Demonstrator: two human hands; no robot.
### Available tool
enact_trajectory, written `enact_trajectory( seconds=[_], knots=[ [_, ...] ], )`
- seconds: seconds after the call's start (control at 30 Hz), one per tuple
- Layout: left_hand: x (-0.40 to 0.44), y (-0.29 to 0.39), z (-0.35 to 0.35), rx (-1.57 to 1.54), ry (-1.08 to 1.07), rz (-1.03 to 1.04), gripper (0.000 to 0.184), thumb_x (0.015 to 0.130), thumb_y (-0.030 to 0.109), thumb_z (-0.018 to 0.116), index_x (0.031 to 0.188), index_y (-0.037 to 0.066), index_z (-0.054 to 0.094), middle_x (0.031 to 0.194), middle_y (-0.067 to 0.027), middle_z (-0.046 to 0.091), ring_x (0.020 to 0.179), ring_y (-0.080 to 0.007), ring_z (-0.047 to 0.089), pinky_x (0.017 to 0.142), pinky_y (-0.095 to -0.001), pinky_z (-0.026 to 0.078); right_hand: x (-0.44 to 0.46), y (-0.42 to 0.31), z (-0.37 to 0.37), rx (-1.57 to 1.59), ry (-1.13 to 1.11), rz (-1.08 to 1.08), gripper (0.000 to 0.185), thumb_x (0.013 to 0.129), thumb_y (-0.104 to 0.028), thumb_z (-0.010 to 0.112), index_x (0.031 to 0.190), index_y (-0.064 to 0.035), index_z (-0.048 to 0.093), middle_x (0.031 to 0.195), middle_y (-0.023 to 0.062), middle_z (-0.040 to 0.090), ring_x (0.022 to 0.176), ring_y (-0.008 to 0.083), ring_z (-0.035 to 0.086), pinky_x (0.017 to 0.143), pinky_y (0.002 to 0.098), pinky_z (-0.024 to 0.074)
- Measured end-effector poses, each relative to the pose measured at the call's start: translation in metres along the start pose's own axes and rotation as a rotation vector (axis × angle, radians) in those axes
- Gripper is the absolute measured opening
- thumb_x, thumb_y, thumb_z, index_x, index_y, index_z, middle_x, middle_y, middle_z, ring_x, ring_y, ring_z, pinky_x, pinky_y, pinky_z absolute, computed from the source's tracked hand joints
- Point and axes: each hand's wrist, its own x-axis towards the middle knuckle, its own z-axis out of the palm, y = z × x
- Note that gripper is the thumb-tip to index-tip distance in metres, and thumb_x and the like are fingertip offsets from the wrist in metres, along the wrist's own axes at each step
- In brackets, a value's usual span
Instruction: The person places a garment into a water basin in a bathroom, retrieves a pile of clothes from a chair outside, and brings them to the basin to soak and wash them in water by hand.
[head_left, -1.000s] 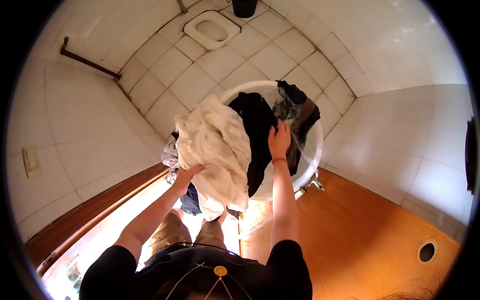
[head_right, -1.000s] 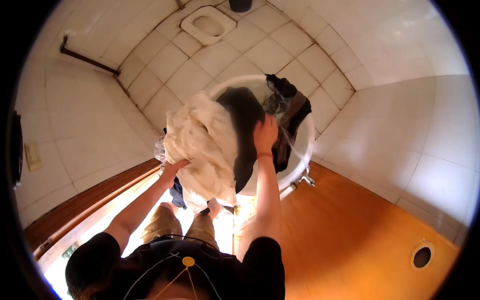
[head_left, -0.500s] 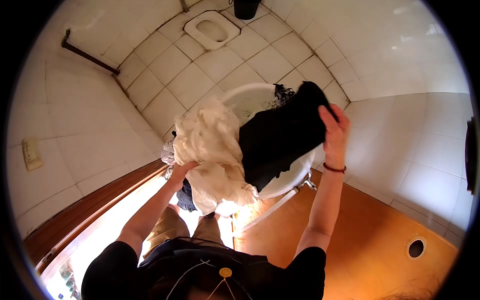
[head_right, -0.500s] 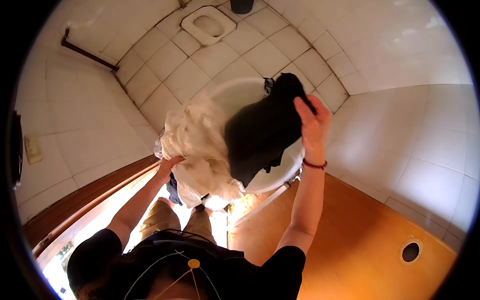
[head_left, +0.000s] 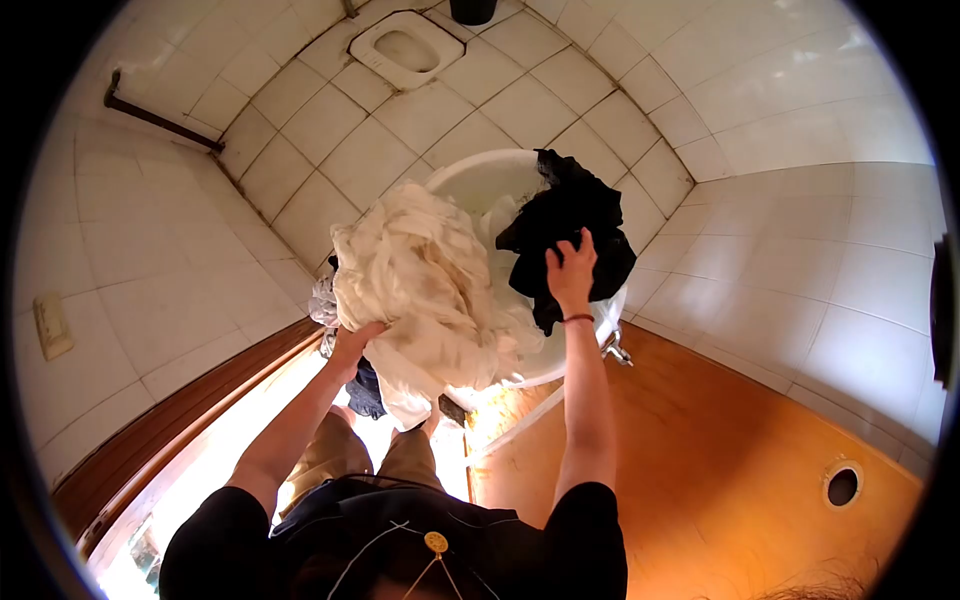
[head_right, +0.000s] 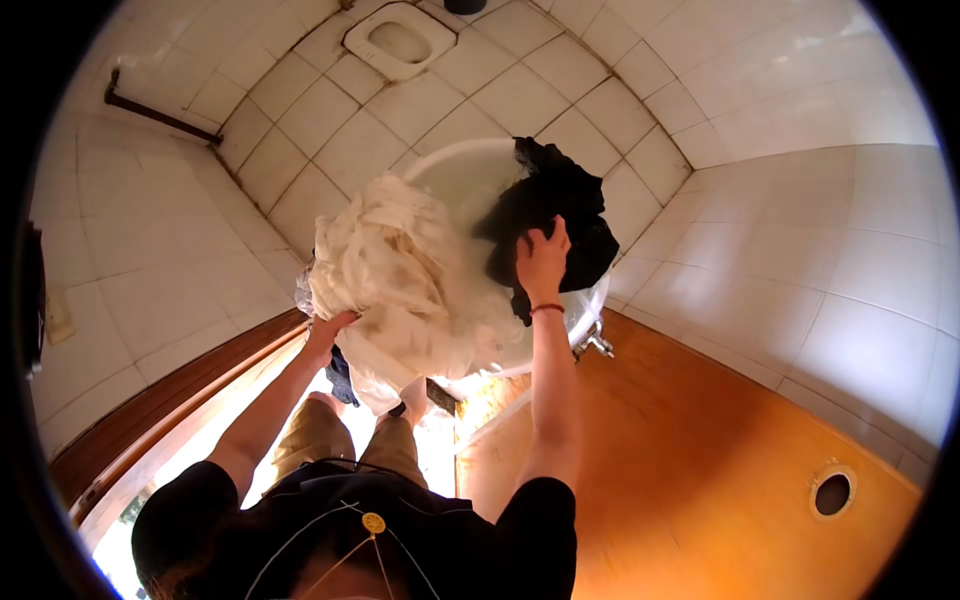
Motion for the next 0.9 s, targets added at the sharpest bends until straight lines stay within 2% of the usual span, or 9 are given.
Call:
enact_trajectory(
  seconds=[0.03,0.1,0.23,0.27,0.43,0.5,0.7,0.83,0.9],
  knots=[
    [0.002,-0.001,-0.002,-0.005,0.005,-0.025,0.058,0.067,0.013,0.068,0.118,0.003,0.042,0.105,-0.0108,0.056,0.092,-0.0217,0.057,0.078,-0.0332,0.047,-0.002,0.006,0.020,-0.038,-0.153,0.123,0.038,0.075,-0.025,0.061,0.110,-0.0128,0.053,0.140,0.0162,0.018,0.123,0.0423,0.022,0.088,0.0602,0.0325],
    [0.005,-0.004,-0.002,-0.009,0.016,-0.011,0.057,0.067,0.012,0.068,0.118,0.002,0.043,0.105,-0.0109,0.056,0.091,-0.0219,0.057,0.078,-0.0334,0.047,-0.002,0.010,0.053,-0.079,-0.276,0.182,0.054,0.074,-0.026,0.062,0.124,-0.0179,0.043,0.142,0.0157,0.011,0.126,0.0428,0.016,0.083,0.0694,0.0276],
    [0.007,-0.007,-0.005,-0.011,0.030,-0.036,0.056,0.068,0.011,0.067,0.117,0.001,0.043,0.104,-0.0116,0.057,0.091,-0.0226,0.058,0.078,-0.0342,0.048,-0.004,0.034,0.109,-0.232,-0.305,0.091,0.063,0.072,-0.027,0.061,0.129,-0.0130,0.037,0.141,0.0181,0.015,0.122,0.0471,0.021,0.093,0.0548,0.0327],
    [0.006,-0.006,-0.003,-0.014,0.018,-0.029,0.056,0.068,0.011,0.067,0.117,0.001,0.043,0.104,-0.0119,0.057,0.091,-0.0230,0.058,0.078,-0.0345,0.048,-0.004,0.039,0.114,-0.207,-0.405,0.160,0.066,0.072,-0.028,0.060,0.130,-0.0112,0.035,0.140,0.0193,0.016,0.123,0.0457,0.022,0.100,0.0452,0.0296],
    [0.007,-0.007,-0.003,-0.014,0.045,-0.043,0.055,0.067,0.010,0.066,0.117,0.001,0.044,0.104,-0.0122,0.057,0.091,-0.0231,0.058,0.078,-0.0350,0.048,-0.006,0.063,0.140,0.053,-0.542,0.277,0.069,0.073,-0.032,0.058,0.133,-0.0109,0.031,0.140,0.0187,0.018,0.128,0.0365,0.020,0.104,0.0402,0.0224],
    [0.009,-0.008,-0.006,0.024,0.034,-0.075,0.061,0.068,0.009,0.063,0.123,0.002,0.038,0.112,-0.0122,0.053,0.100,-0.0241,0.053,0.085,-0.0358,0.045,-0.009,0.083,0.160,0.048,-0.590,0.314,0.065,0.075,-0.033,0.056,0.131,-0.0102,0.032,0.137,0.0179,0.021,0.125,0.0354,0.023,0.102,0.0403,0.0247],
    [0.008,-0.004,-0.003,0.042,-0.014,-0.025,0.059,0.069,0.008,0.063,0.123,0.002,0.038,0.112,-0.0112,0.053,0.099,-0.0229,0.054,0.085,-0.0348,0.044,-0.022,0.120,0.196,-0.183,-0.627,0.387,0.053,0.081,-0.035,0.051,0.124,-0.0082,0.036,0.128,0.0157,0.030,0.114,0.0321,0.032,0.094,0.0405,0.0316],
    [0.010,-0.009,-0.005,0.001,0.007,0.000,0.057,0.069,0.010,0.067,0.120,0.003,0.042,0.107,-0.0104,0.055,0.095,-0.0217,0.056,0.082,-0.0332,0.046,-0.019,0.119,0.170,-0.224,-0.666,0.344,0.047,0.085,-0.036,0.048,0.120,-0.0069,0.038,0.122,0.0141,0.036,0.108,0.0298,0.038,0.088,0.0406,0.0361],
    [0.007,-0.005,-0.003,0.015,0.000,-0.010,0.058,0.069,0.011,0.067,0.121,0.004,0.041,0.107,-0.0104,0.055,0.095,-0.0217,0.056,0.081,-0.0332,0.046,-0.015,0.118,0.148,-0.355,-0.425,0.081,0.028,0.085,-0.029,0.048,0.096,-0.0031,0.049,0.093,0.0124,0.047,0.081,0.0256,0.046,0.073,0.0367,0.0412]
  ],
)
